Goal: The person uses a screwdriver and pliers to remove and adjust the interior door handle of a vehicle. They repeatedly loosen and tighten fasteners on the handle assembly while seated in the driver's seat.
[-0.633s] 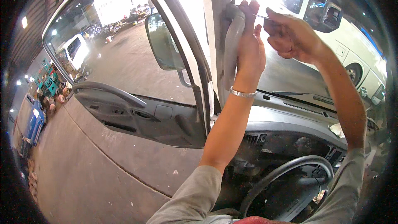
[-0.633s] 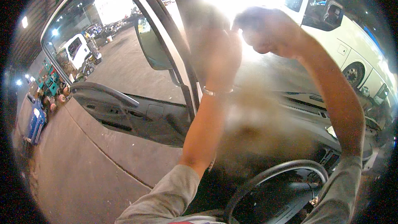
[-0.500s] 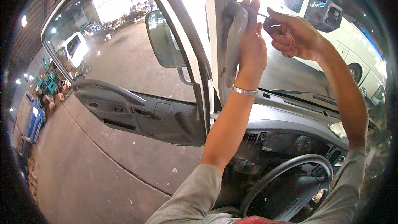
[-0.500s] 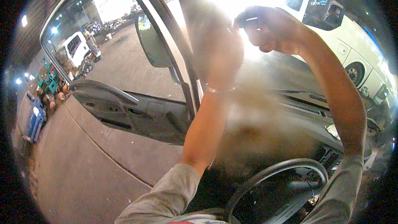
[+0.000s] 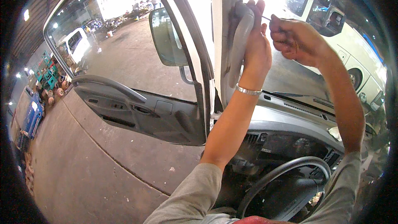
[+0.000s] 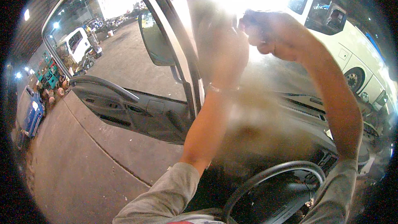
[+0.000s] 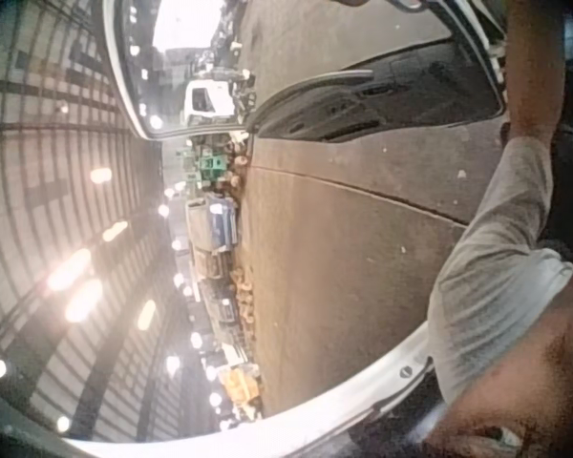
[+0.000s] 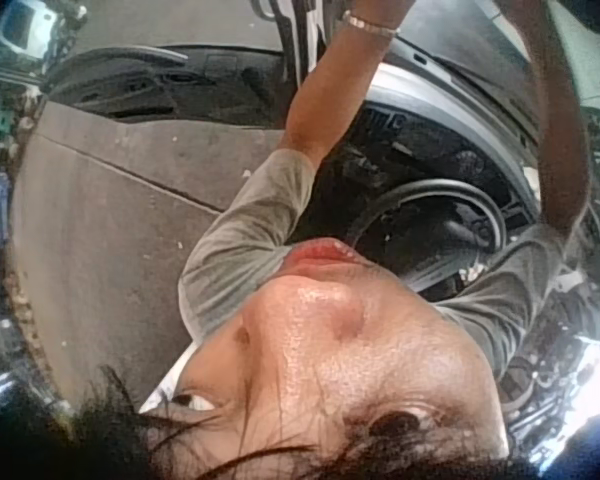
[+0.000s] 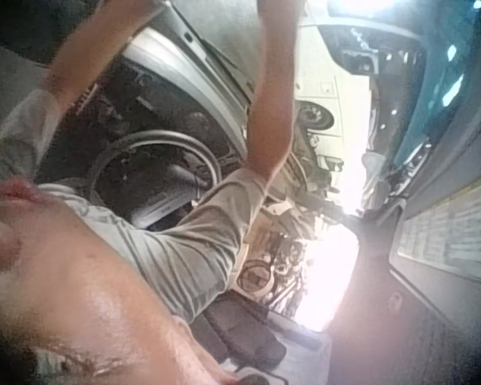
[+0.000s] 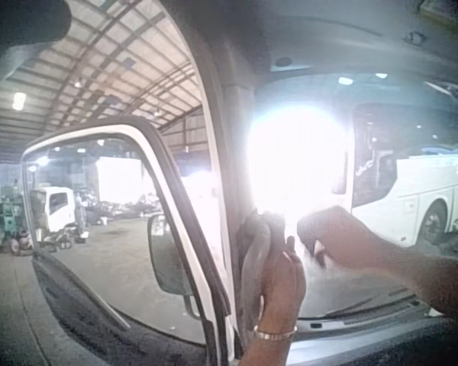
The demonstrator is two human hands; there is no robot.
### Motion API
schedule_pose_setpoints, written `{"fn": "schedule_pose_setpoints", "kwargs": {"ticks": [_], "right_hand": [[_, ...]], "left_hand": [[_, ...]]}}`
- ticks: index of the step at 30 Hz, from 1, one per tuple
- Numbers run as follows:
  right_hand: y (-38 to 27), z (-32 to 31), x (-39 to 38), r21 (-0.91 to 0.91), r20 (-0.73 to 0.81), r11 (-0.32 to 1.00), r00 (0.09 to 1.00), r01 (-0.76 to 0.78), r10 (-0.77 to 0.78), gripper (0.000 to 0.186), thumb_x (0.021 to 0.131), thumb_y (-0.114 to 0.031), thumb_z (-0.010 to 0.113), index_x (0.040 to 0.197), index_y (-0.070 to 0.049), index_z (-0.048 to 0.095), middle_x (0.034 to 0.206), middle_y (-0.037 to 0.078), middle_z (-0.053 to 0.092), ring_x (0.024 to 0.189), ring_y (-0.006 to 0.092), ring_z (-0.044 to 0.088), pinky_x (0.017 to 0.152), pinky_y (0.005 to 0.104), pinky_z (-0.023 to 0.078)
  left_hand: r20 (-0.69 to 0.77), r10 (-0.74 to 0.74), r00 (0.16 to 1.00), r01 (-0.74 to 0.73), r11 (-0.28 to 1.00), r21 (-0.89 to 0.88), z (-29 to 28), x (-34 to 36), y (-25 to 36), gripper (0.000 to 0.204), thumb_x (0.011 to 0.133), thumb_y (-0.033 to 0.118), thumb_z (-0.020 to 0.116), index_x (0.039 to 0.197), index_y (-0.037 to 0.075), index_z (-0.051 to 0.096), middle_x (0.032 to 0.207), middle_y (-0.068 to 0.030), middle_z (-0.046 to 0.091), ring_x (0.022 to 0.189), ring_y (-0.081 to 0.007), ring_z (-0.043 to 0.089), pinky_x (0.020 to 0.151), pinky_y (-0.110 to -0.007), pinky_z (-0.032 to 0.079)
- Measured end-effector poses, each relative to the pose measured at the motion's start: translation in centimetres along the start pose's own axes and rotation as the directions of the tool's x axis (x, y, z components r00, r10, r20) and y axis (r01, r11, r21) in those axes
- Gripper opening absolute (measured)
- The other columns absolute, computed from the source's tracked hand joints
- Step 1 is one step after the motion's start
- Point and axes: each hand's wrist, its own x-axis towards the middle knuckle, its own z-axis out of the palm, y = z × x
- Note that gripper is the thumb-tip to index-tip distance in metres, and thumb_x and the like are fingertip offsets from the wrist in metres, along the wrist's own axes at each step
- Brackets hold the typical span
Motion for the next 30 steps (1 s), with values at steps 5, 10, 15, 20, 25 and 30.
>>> {"fn": "schedule_pose_setpoints", "kwargs": {"ticks": [5, 10, 15, 20, 25, 30], "right_hand": [[-2.5, 2.6, -1.5, 0.040, -0.054, 0.991, 0.990, -0.125, 0.127, 0.038, 0.104, -0.041, 0.057, 0.109, -0.003, 0.060, 0.074, 0.003, 0.056, 0.057, 0.0118, 0.052, 0.046, 0.0275, 0.043], [-0.6, 2.0, -2.4, -0.837, 0.110, 0.422, 0.861, 0.350, -0.497, 0.036, 0.096, -0.025, 0.069, 0.126, -0.006, 0.058, 0.098, 0.008, 0.063, 0.078, 0.0200, 0.063, 0.069, 0.0323, 0.052], [1.0, 0.7, -0.7, -0.911, 0.288, -0.003, 0.631, 0.413, -0.721, 0.026, 0.099, -0.025, 0.065, 0.115, -0.005, 0.061, 0.084, 0.007, 0.061, 0.067, 0.0189, 0.059, 0.061, 0.0309, 0.049], [-1.2, 1.6, -1.1, -0.477, -0.113, 0.875, 0.981, 0.087, -0.159, 0.012, 0.091, -0.013, 0.064, 0.096, -0.007, 0.073, 0.082, 0.008, 0.071, 0.075, 0.0260, 0.068, 0.073, 0.0374, 0.056], [0.1, 2.1, -0.1, -0.428, -0.060, 0.871, 0.954, 0.241, -0.293, 0.041, 0.103, -0.035, 0.049, 0.081, -0.003, 0.059, 0.060, 0.001, 0.050, 0.053, 0.0121, 0.046, 0.051, 0.0292, 0.038], [2.3, 1.3, 0.9, -0.647, -0.035, 0.645, 0.829, 0.407, -0.558, 0.054, 0.107, -0.046, 0.044, 0.074, -0.005, 0.055, 0.053, -0.002, 0.041, 0.046, 0.0075, 0.035, 0.043, 0.0267, 0.029]], "left_hand": [[0.029, -0.004, 1.000, 0.003, 0.999, 0.034, -0.8, 0.2, -1.6, 0.045, 0.104, 0.030, 0.060, 0.146, 0.016, 0.048, 0.149, -0.0012, 0.053, 0.140, -0.0107, 0.040, 0.114, -0.037, 0.025], [-0.064, 0.012, 0.998, -0.022, 0.987, -0.158, 0.1, -0.2, 0.4, 0.039, 0.101, 0.018, 0.057, 0.139, 0.009, 0.049, 0.138, -0.0071, 0.056, 0.133, -0.0167, 0.044, 0.111, -0.038, 0.031], [-0.028, 0.005, 1.000, -0.007, 0.996, -0.090, 0.2, -0.1, 0.3, 0.044, 0.098, 0.012, 0.056, 0.140, 0.007, 0.048, 0.141, -0.0105, 0.054, 0.135, -0.0202, 0.043, 0.113, -0.038, 0.031], [-0.012, 0.015, 1.000, -0.016, 0.999, -0.030, -0.3, 0.0, 0.5, 0.048, 0.094, 0.006, 0.056, 0.142, 0.005, 0.047, 0.143, -0.0138, 0.052, 0.137, -0.0238, 0.042, 0.115, -0.038, 0.030], [-0.001, 0.027, 1.000, -0.027, 0.999, 0.028, -0.5, -0.3, 0.2, 0.053, 0.091, 0.000, 0.055, 0.143, 0.002, 0.046, 0.145, -0.0172, 0.050, 0.139, -0.0273, 0.042, 0.118, -0.038, 0.030], [0.007, 0.115, 0.993, -0.115, 0.981, 0.158, -0.7, 0.4, 1.1, 0.059, 0.087, -0.006, 0.054, 0.145, 0.000, 0.045, 0.148, -0.0205, 0.048, 0.142, -0.0308, 0.041, 0.120, -0.037, 0.029]]}}
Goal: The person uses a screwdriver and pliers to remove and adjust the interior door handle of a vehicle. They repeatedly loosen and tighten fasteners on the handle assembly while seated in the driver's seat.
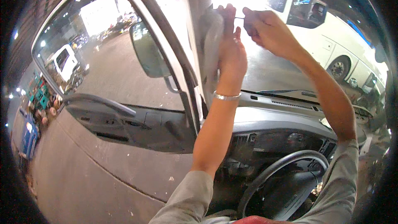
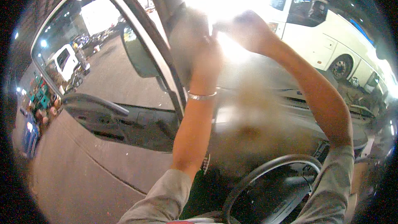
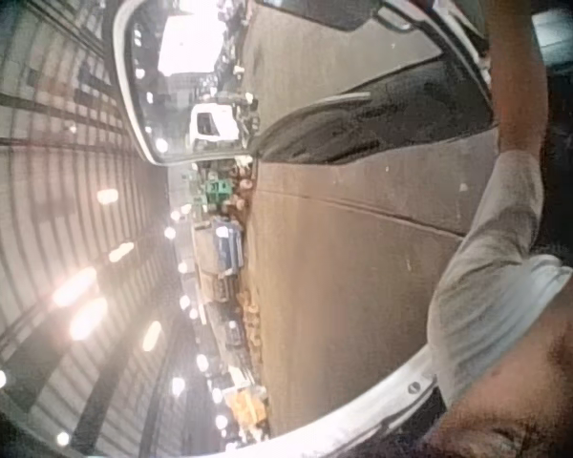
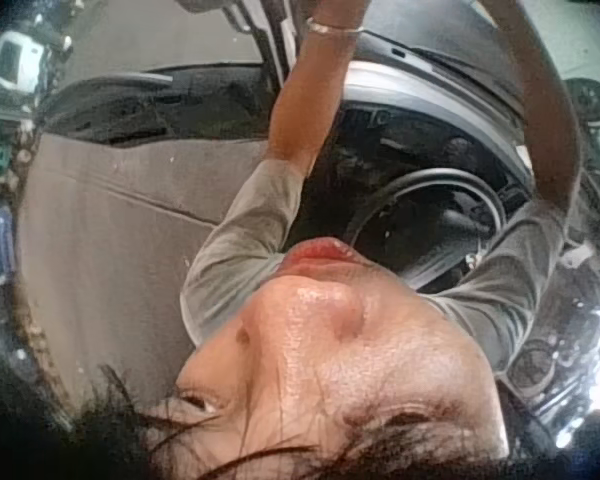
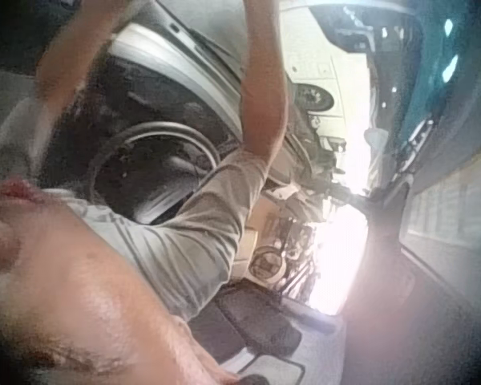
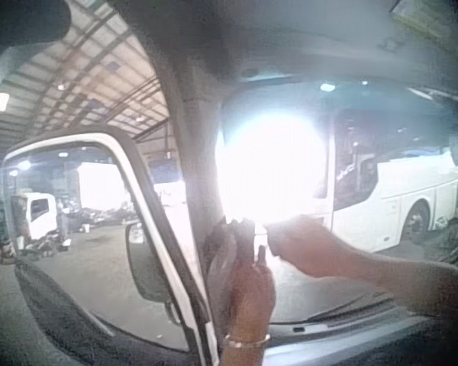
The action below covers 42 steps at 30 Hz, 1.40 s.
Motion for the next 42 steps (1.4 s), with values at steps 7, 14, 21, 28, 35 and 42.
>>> {"fn": "schedule_pose_setpoints", "kwargs": {"ticks": [7, 14, 21, 28, 35, 42], "right_hand": [[-1.1, 0.7, 0.1, 0.502, 0.267, 0.635, 0.804, -0.587, 0.531, 0.042, 0.107, -0.037, 0.049, 0.087, -0.002, 0.063, 0.052, -0.004, 0.036, 0.043, 0.0069, 0.029, 0.038, 0.0262, 0.022], [0.1, 0.3, -2.8, -0.082, -0.061, 0.996, 0.998, -0.040, 0.035, 0.020, 0.099, -0.015, 0.055, 0.097, -0.001, 0.070, 0.076, 0.014, 0.065, 0.070, 0.0261, 0.063, 0.072, 0.0381, 0.052], [-15.1, -8.4, -19.2, 0.005, 0.435, 0.848, 0.764, -0.530, 0.476, 0.044, 0.096, -0.031, 0.068, 0.128, -0.004, 0.053, 0.083, 0.015, 0.064, 0.073, 0.0314, 0.066, 0.068, 0.0426, 0.052], [-29.8, -11.0, -39.1, 0.459, 0.491, 0.574, 0.732, -0.678, 0.472, 0.034, 0.100, -0.030, 0.066, 0.118, -0.002, 0.059, 0.085, 0.014, 0.066, 0.080, 0.0311, 0.066, 0.070, 0.0408, 0.052], [-41.0, -9.7, -52.5, 0.604, -0.050, 0.323, 0.370, -0.729, 0.928, 0.026, 0.101, -0.029, 0.065, 0.117, -0.009, 0.066, 0.089, 0.002, 0.071, 0.082, 0.0127, 0.065, 0.072, 0.0323, 0.052], [-41.2, -15.2, -62.3, 0.170, -0.354, -0.089, -0.145, -0.981, 0.924, 0.027, 0.097, -0.023, 0.066, 0.118, -0.005, 0.067, 0.101, 0.012, 0.074, 0.095, 0.0205, 0.071, 0.082, 0.0357, 0.055]], "left_hand": [[-0.124, 0.092, 0.988, -0.101, 0.992, -0.070, 0.0, 0.3, 2.1, 0.062, 0.086, -0.008, 0.057, 0.146, -0.005, 0.043, 0.151, -0.0254, 0.045, 0.145, -0.0335, 0.039, 0.121, -0.037, 0.030], [0.062, -0.261, 0.963, 0.242, 0.748, -0.618, 1.6, -1.6, 5.2, 0.031, 0.099, 0.007, 0.062, 0.129, 0.004, 0.056, 0.122, -0.0056, 0.060, 0.118, -0.0180, 0.054, 0.100, -0.031, 0.044], [0.315, -0.448, 0.837, 0.541, 0.592, -0.597, 0.0, -15.0, 10.3, 0.035, 0.098, 0.009, 0.064, 0.130, 0.001, 0.053, 0.122, -0.0129, 0.065, 0.109, -0.0215, 0.067, 0.096, -0.033, 0.053], [0.519, -0.479, 0.708, 0.704, 0.416, -0.576, -7.5, -27.4, 13.2, 0.024, 0.109, 0.016, 0.044, 0.131, 0.007, 0.050, 0.077, 0.0031, 0.032, 0.066, -0.0077, 0.032, 0.056, -0.023, 0.028], [0.446, -0.598, 0.666, 0.731, 0.641, -0.232, -4.9, -32.4, 14.4, 0.037, 0.110, 0.024, 0.045, 0.131, -0.006, 0.051, 0.077, 0.0023, 0.025, 0.064, -0.0093, 0.023, 0.055, -0.026, 0.021], [0.387, -0.558, 0.734, 0.612, 0.790, -0.023, -4.3, -33.3, 15.6, 0.035, 0.110, 0.024, 0.044, 0.131, -0.004, 0.050, 0.077, 0.0026, 0.023, 0.064, -0.0085, 0.024, 0.054, -0.026, 0.024]]}}
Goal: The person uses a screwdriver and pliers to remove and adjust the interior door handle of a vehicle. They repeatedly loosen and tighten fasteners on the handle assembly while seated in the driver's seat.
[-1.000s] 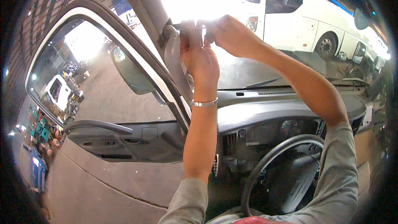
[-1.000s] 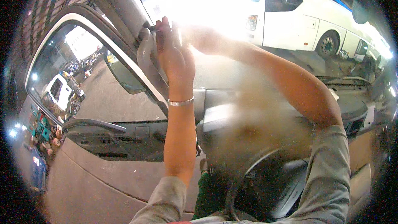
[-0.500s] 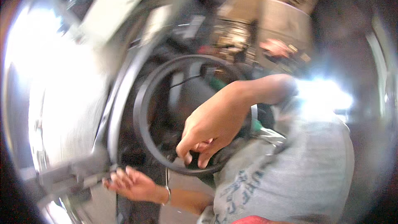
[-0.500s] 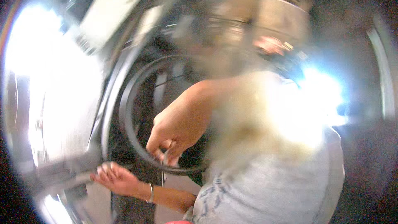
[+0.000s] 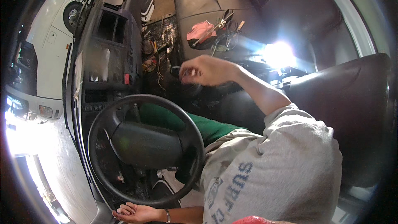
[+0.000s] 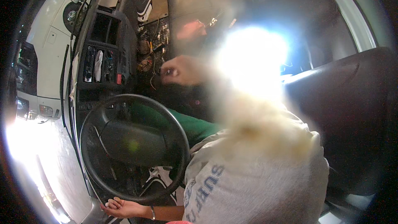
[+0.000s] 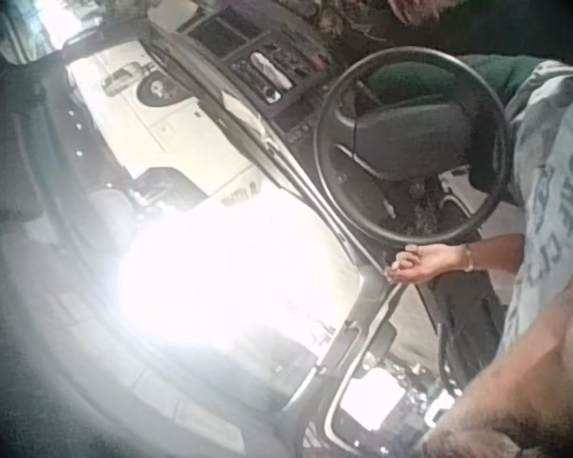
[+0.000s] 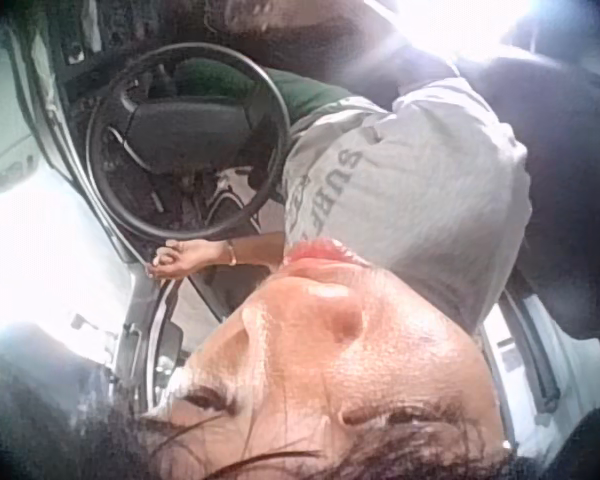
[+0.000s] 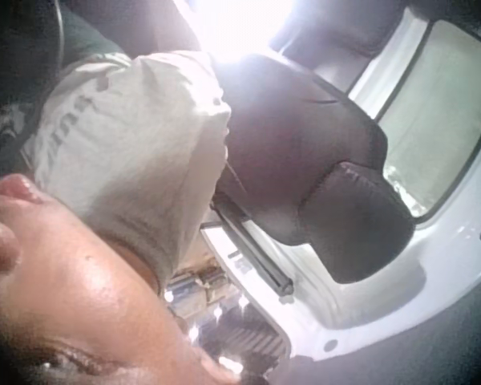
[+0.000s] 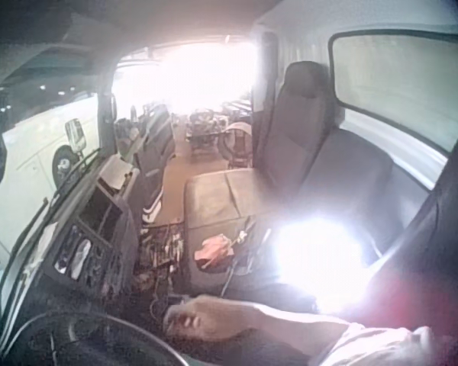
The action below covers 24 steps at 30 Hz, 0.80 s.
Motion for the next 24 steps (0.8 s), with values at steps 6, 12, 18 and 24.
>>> {"fn": "schedule_pose_setpoints", "kwargs": {"ticks": [6, 12, 18, 24], "right_hand": [[13.6, -4.9, -0.7, -0.211, -0.427, 0.844, 0.823, -0.494, 0.375, 0.032, 0.096, -0.025, 0.063, 0.120, -0.004, 0.064, 0.112, 0.018, 0.071, 0.107, 0.0360, 0.068, 0.091, 0.0465, 0.053], [19.0, -4.7, -4.4, -0.246, -0.415, 0.769, 0.781, -0.590, 0.467, 0.035, 0.096, -0.024, 0.063, 0.125, -0.005, 0.062, 0.117, 0.018, 0.070, 0.110, 0.0362, 0.067, 0.093, 0.0458, 0.052], [22.2, -10.9, -5.0, -0.289, -0.502, 0.761, 0.769, -0.581, 0.396, 0.039, 0.095, -0.023, 0.064, 0.130, -0.006, 0.060, 0.122, 0.017, 0.068, 0.112, 0.0364, 0.066, 0.095, 0.0451, 0.051], [29.6, -18.0, 3.0, -0.456, -0.387, 0.775, 0.882, -0.437, 0.270, 0.043, 0.094, -0.021, 0.065, 0.135, -0.007, 0.059, 0.127, 0.016, 0.067, 0.115, 0.0366, 0.065, 0.096, 0.0444, 0.051]], "left_hand": [[0.001, -0.007, 1.000, 0.007, 0.999, -0.035, 0.5, 0.0, -0.8, 0.034, 0.110, 0.023, 0.043, 0.131, -0.003, 0.049, 0.078, 0.0028, 0.024, 0.064, -0.0083, 0.025, 0.053, -0.026, 0.023], [-0.010, -0.008, 1.000, 0.008, 0.998, -0.065, -0.6, 0.4, -2.0, 0.032, 0.110, 0.021, 0.043, 0.131, -0.003, 0.049, 0.079, 0.0030, 0.025, 0.064, -0.0082, 0.025, 0.053, -0.025, 0.023], [-0.004, 0.003, 1.000, -0.003, 0.993, -0.116, -1.7, 0.2, -2.0, 0.031, 0.110, 0.020, 0.043, 0.131, -0.002, 0.048, 0.080, 0.0032, 0.026, 0.065, -0.0080, 0.025, 0.052, -0.025, 0.023], [0.383, 0.229, 0.895, 0.092, 0.745, -0.660, -6.6, 2.0, -5.0, 0.030, 0.110, 0.018, 0.042, 0.131, -0.001, 0.048, 0.082, 0.0034, 0.028, 0.065, -0.0078, 0.025, 0.052, -0.024, 0.023]]}}
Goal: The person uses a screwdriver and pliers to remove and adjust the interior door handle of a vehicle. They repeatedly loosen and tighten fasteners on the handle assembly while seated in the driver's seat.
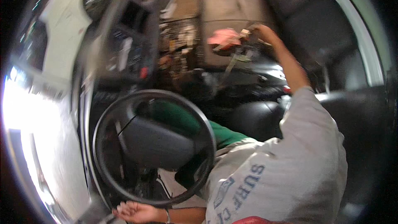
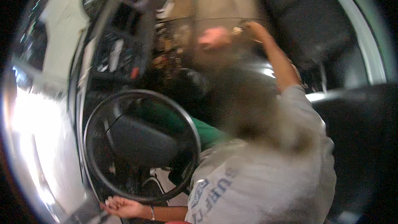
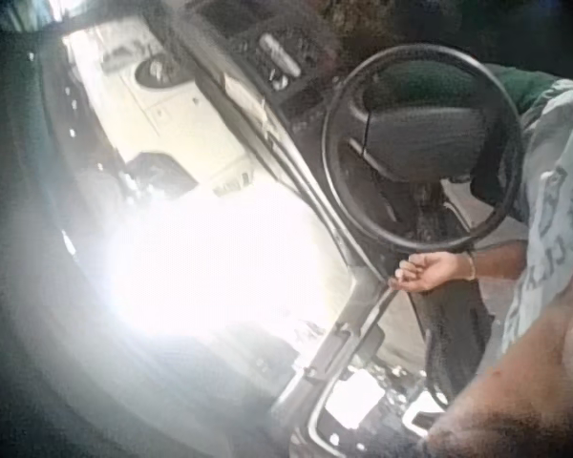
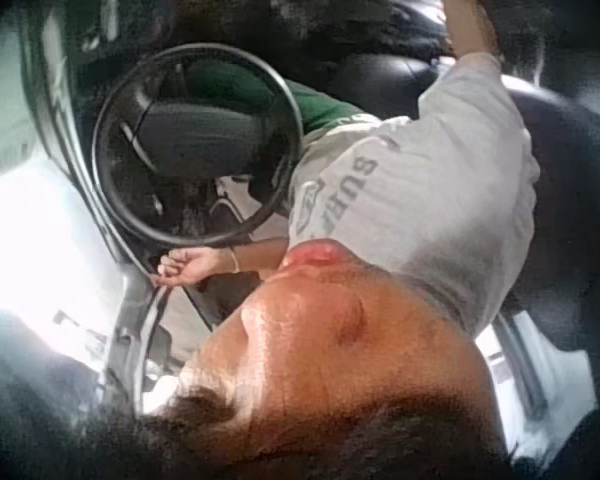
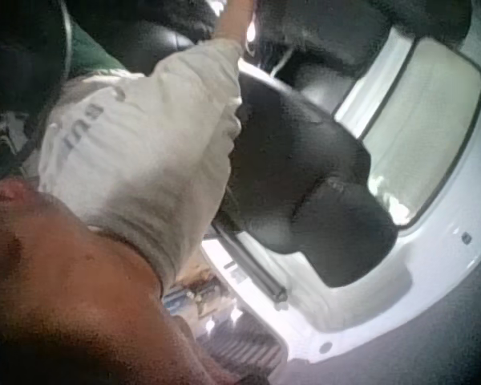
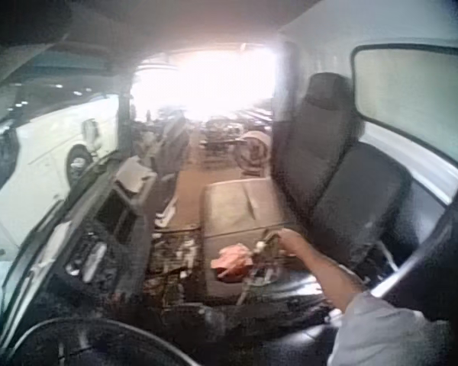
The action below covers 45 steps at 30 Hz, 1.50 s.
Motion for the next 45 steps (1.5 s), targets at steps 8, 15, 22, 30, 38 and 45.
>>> {"fn": "schedule_pose_setpoints", "kwargs": {"ticks": [8, 15, 22, 30, 38, 45], "right_hand": [[2.5, 5.1, 0.3, -0.042, 0.059, 0.997, 0.997, 0.057, -0.055, 0.044, 0.095, -0.024, 0.063, 0.135, -0.006, 0.058, 0.128, 0.018, 0.066, 0.116, 0.0376, 0.064, 0.097, 0.0451, 0.050], [1.5, 4.2, -1.3, -0.099, 0.080, 0.994, 0.996, 0.048, -0.040, 0.045, 0.096, -0.027, 0.063, 0.135, -0.006, 0.057, 0.129, 0.019, 0.065, 0.118, 0.0385, 0.063, 0.097, 0.0458, 0.050], [0.9, 1.5, -3.9, -0.104, 0.050, 0.994, 0.998, 0.043, -0.038, 0.046, 0.097, -0.030, 0.062, 0.135, -0.005, 0.056, 0.130, 0.020, 0.064, 0.119, 0.0394, 0.062, 0.098, 0.0465, 0.050], [-3.1, -4.5, -8.1, -0.083, -0.111, 0.994, 0.991, 0.065, -0.074, 0.047, 0.099, -0.033, 0.061, 0.136, -0.004, 0.055, 0.132, 0.022, 0.063, 0.121, 0.0404, 0.061, 0.098, 0.0473, 0.049], [-13.1, -18.1, -1.4, -0.138, -0.387, 0.990, 0.919, 0.025, -0.077, 0.039, 0.100, -0.030, 0.061, 0.123, 0.000, 0.057, 0.127, 0.024, 0.065, 0.121, 0.0425, 0.060, 0.095, 0.0490, 0.050], [-22.2, -15.9, -7.7, 0.247, -0.349, 0.873, 0.879, 0.422, -0.326, 0.027, 0.103, -0.022, 0.059, 0.116, 0.001, 0.060, 0.103, 0.012, 0.069, 0.096, 0.0171, 0.063, 0.087, 0.0312, 0.048]], "left_hand": [[-0.545, -0.028, 0.838, 0.073, 0.995, 0.062, 5.6, 1.2, -1.6, 0.018, 0.103, 0.017, 0.058, 0.116, 0.004, 0.060, 0.075, 0.0054, 0.043, 0.060, -0.0034, 0.034, 0.048, -0.019, 0.030], [-0.554, -0.006, 0.832, 0.077, 0.991, 0.105, 6.7, -0.3, -0.5, 0.022, 0.107, 0.029, 0.055, 0.112, 0.008, 0.061, 0.069, 0.0087, 0.032, 0.057, -0.0018, 0.028, 0.048, -0.019, 0.023], [-0.567, -0.033, 0.823, 0.076, 0.996, 0.052, 6.8, -0.5, -0.2, 0.025, 0.109, 0.031, 0.051, 0.109, 0.008, 0.062, 0.070, 0.0083, 0.033, 0.058, -0.0017, 0.029, 0.049, -0.019, 0.025], [-0.518, -0.074, 0.852, 0.016, 0.993, -0.115, 6.1, 0.2, -1.0, 0.022, 0.102, 0.022, 0.060, 0.117, 0.006, 0.058, 0.075, 0.0066, 0.039, 0.063, -0.0038, 0.036, 0.051, -0.019, 0.031], [-0.478, -0.038, 0.877, 0.098, 0.990, 0.101, 1.3, -2.0, 2.2, 0.035, 0.105, 0.011, 0.048, 0.136, -0.004, 0.042, 0.085, -0.0007, 0.030, 0.073, -0.0133, 0.031, 0.061, -0.026, 0.029], [-0.327, -0.099, 0.940, 0.112, 0.993, 0.023, 5.0, 0.8, 2.4, 0.036, 0.105, 0.015, 0.049, 0.135, -0.003, 0.041, 0.086, -0.0021, 0.030, 0.075, -0.0145, 0.031, 0.065, -0.028, 0.029]]}}
